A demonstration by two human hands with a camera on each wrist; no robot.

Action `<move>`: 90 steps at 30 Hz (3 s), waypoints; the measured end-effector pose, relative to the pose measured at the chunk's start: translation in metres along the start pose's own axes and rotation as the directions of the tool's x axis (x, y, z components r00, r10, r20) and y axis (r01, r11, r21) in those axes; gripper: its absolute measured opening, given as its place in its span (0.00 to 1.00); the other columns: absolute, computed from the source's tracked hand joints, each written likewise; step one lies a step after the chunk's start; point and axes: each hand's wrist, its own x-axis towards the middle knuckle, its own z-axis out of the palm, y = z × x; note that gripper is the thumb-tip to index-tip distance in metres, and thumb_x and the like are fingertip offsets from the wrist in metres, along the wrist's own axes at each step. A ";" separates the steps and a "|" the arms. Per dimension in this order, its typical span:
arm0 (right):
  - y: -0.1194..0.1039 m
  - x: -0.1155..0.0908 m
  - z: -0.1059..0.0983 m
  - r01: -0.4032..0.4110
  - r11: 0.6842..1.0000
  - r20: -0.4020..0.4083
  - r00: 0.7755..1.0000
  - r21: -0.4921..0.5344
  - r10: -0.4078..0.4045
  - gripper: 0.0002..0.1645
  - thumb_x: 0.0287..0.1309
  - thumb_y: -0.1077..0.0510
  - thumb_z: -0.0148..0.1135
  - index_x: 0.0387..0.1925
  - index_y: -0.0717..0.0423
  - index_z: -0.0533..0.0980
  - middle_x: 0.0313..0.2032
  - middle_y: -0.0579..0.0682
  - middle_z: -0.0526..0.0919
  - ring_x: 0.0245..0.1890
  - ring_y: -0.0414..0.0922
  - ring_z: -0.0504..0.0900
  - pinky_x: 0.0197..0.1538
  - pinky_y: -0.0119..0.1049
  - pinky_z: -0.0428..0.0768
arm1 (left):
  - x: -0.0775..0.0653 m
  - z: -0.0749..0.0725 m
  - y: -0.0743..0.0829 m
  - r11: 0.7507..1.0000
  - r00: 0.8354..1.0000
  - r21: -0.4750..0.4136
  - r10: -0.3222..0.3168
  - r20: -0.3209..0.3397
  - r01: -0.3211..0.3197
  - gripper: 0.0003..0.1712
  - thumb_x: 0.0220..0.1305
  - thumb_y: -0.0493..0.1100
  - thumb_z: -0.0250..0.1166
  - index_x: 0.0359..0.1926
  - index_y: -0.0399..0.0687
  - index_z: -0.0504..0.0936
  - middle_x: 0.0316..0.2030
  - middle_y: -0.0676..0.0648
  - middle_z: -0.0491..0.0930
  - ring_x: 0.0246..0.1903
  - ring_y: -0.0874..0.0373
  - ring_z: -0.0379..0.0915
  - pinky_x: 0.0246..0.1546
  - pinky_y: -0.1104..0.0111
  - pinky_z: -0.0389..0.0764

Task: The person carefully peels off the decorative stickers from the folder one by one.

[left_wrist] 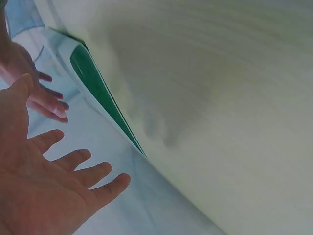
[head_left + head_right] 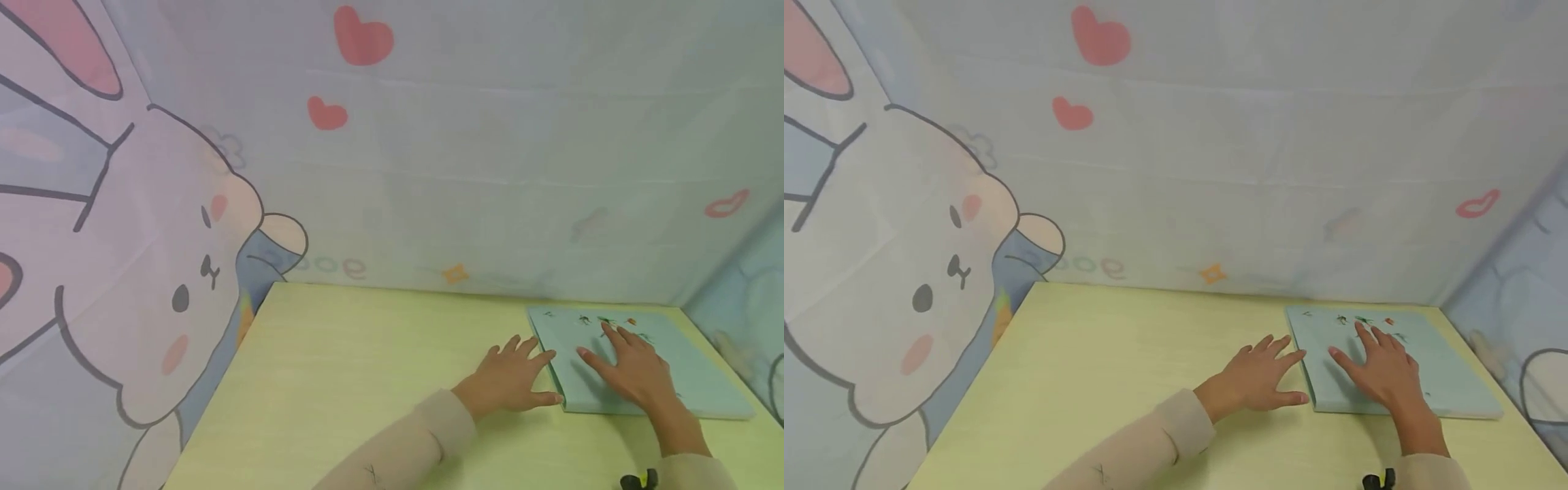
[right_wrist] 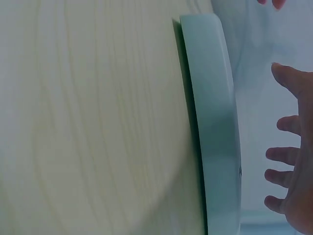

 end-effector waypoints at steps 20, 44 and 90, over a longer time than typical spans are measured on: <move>0.030 -0.021 -0.002 -0.107 0.994 0.105 0.989 -0.010 0.107 0.59 0.72 0.23 0.49 0.77 0.70 0.58 0.70 0.84 0.57 0.66 0.85 0.58 0.52 0.88 0.62 | 0.009 0.015 0.041 0.991 0.976 0.085 0.085 0.203 -0.104 0.38 0.74 0.80 0.31 0.81 0.92 0.37 0.84 0.68 0.34 0.83 0.61 0.36 0.78 0.55 0.57; 0.024 -0.028 0.007 -0.120 0.993 0.078 0.990 -0.010 0.121 0.59 0.70 0.22 0.52 0.73 0.71 0.63 0.69 0.83 0.61 0.65 0.84 0.60 0.51 0.87 0.62 | 0.003 0.025 0.038 0.992 0.966 0.101 0.047 0.254 -0.075 0.42 0.69 0.84 0.44 0.80 0.94 0.45 0.82 0.73 0.41 0.82 0.63 0.41 0.77 0.57 0.60; -0.023 -0.029 0.019 -0.086 0.995 0.156 0.983 -0.053 0.093 0.59 0.70 0.19 0.47 0.72 0.69 0.68 0.69 0.80 0.64 0.64 0.84 0.63 0.49 0.86 0.66 | -0.007 0.037 -0.003 0.999 0.998 0.021 0.049 0.031 -0.049 0.38 0.75 0.78 0.44 0.81 0.81 0.60 0.81 0.62 0.56 0.80 0.50 0.52 0.73 0.55 0.67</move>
